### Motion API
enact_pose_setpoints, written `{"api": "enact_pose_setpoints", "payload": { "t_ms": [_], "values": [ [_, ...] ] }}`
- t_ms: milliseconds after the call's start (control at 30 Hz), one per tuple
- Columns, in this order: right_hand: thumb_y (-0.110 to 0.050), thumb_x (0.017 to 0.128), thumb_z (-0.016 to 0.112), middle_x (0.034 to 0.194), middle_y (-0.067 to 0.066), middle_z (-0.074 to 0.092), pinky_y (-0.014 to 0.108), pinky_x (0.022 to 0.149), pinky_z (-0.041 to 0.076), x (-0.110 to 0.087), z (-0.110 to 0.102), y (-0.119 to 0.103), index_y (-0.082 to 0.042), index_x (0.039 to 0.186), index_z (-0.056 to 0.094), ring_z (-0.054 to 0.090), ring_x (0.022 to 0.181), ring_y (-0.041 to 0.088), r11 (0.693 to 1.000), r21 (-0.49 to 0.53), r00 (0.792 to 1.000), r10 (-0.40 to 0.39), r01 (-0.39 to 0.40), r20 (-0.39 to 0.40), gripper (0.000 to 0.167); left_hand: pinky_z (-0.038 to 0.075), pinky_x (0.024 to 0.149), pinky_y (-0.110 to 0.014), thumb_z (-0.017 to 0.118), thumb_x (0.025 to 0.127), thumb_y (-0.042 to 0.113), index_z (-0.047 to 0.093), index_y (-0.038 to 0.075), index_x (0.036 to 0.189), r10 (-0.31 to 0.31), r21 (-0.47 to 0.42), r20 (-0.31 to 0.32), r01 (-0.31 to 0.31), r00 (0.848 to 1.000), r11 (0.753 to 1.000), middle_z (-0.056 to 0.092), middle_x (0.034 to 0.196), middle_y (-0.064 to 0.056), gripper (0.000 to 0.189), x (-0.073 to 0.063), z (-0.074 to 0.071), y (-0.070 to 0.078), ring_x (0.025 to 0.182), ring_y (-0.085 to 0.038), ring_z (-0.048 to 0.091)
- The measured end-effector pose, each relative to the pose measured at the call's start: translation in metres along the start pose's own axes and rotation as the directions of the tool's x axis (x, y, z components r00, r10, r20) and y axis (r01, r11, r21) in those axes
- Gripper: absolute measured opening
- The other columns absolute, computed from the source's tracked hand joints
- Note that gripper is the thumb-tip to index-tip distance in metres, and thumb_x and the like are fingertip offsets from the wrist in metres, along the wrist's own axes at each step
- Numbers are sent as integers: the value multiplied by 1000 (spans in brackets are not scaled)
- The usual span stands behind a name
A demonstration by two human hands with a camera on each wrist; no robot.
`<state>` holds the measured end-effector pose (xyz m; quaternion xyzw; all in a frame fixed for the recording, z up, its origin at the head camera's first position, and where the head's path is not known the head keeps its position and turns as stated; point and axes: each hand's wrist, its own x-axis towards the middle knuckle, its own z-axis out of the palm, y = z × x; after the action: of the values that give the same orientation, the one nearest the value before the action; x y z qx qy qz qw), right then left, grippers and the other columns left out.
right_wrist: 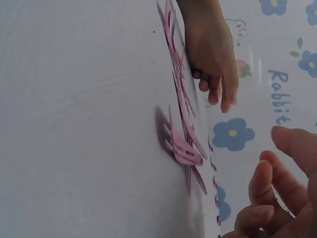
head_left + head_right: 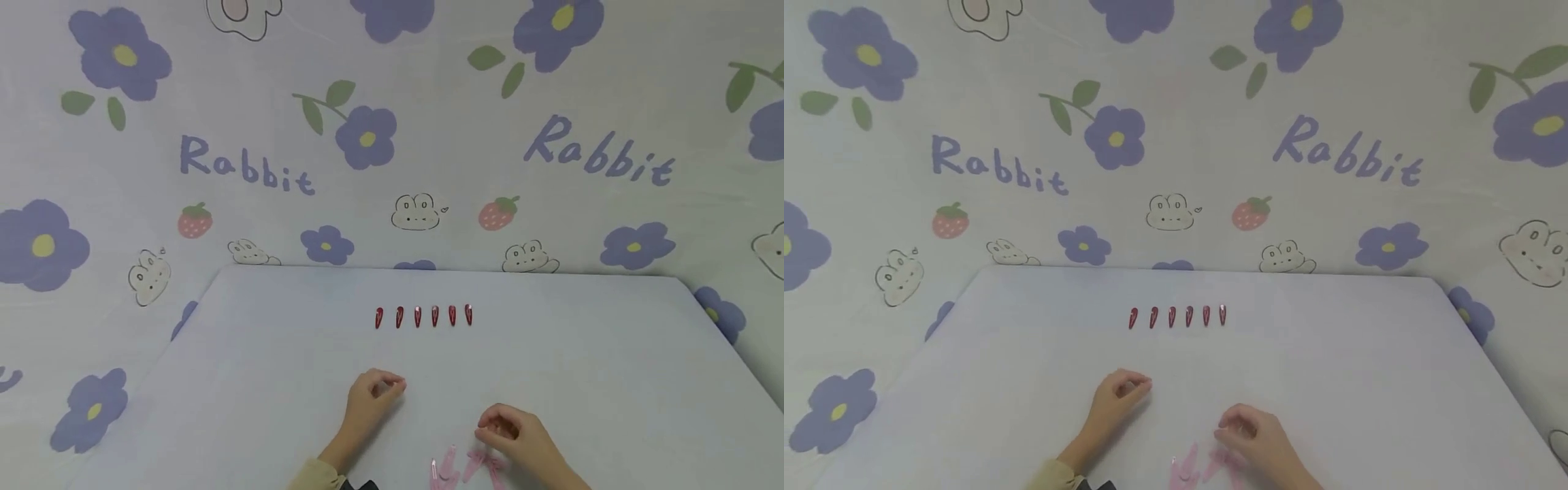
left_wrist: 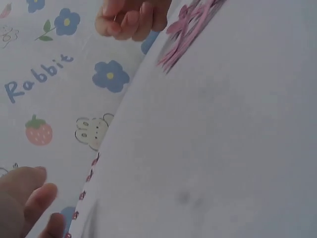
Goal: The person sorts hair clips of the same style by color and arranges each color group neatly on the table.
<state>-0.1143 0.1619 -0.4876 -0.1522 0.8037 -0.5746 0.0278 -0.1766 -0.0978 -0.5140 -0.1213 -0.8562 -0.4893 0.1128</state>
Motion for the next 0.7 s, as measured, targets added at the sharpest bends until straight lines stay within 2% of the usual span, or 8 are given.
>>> {"api": "enact_pose_setpoints", "payload": {
  "t_ms": [100,167,267,333,433,500,567,700],
  "values": [
    [-17,78,69,66,-7,48,22,47,35,-8,-5,5,-8,82,59,37,53,3,996,-84,999,5,-1,43,14,30,62,-25,68,78,35,70,20,78,64,60,77,-69,995,996,56,76,16,15,-12,9,9,64,-5,39],
    [-23,76,71,69,-6,48,22,48,35,-10,-7,9,-10,83,58,37,54,3,992,-120,997,35,-26,71,19,28,63,-27,69,75,38,69,22,77,76,77,126,-87,989,993,54,79,17,16,-19,14,16,67,-4,39],
    [-30,73,73,72,-5,47,23,53,36,-12,-6,14,-12,83,57,40,60,6,981,-192,996,29,-12,88,26,27,66,-28,68,73,45,66,23,81,86,107,200,-109,976,988,48,85,16,24,-29,21,25,75,-5,39],
    [-33,72,73,74,-9,46,24,57,35,-13,-3,17,-17,82,56,40,65,6,962,-268,997,-23,43,76,25,27,67,-28,67,71,51,63,23,86,104,142,268,-146,958,979,44,89,14,32,-35,26,30,79,-6,37],
    [-36,71,74,76,-16,43,24,61,35,-15,4,19,-23,81,55,38,71,4,897,-404,983,-168,182,69,25,27,66,-25,66,68,57,59,24,90,169,197,341,-246,925,949,40,92,13,40,-42,30,34,81,-5,36],
    [-36,69,75,76,-19,41,23,60,35,-15,9,20,-26,80,54,36,71,3,852,-464,968,-246,243,54,26,27,66,-24,67,67,57,59,25,90,192,212,366,-283,911,936,40,93,14,41,-44,31,35,81,-4,36],
    [-35,68,76,76,-20,40,23,59,34,-15,11,19,-26,79,53,35,71,2,826,-491,955,-292,275,45,27,27,66,-23,68,66,56,59,26,88,211,218,366,-303,907,928,41,92,14,38,-44,31,35,80,-3,37],
    [-30,67,77,75,-20,40,23,58,34,-15,11,15,-25,77,53,34,69,2,814,-499,942,-334,298,17,27,26,66,-23,68,68,51,62,28,83,224,197,359,-308,906,931,42,90,17,28,-43,32,37,78,-2,37]
  ]
}}
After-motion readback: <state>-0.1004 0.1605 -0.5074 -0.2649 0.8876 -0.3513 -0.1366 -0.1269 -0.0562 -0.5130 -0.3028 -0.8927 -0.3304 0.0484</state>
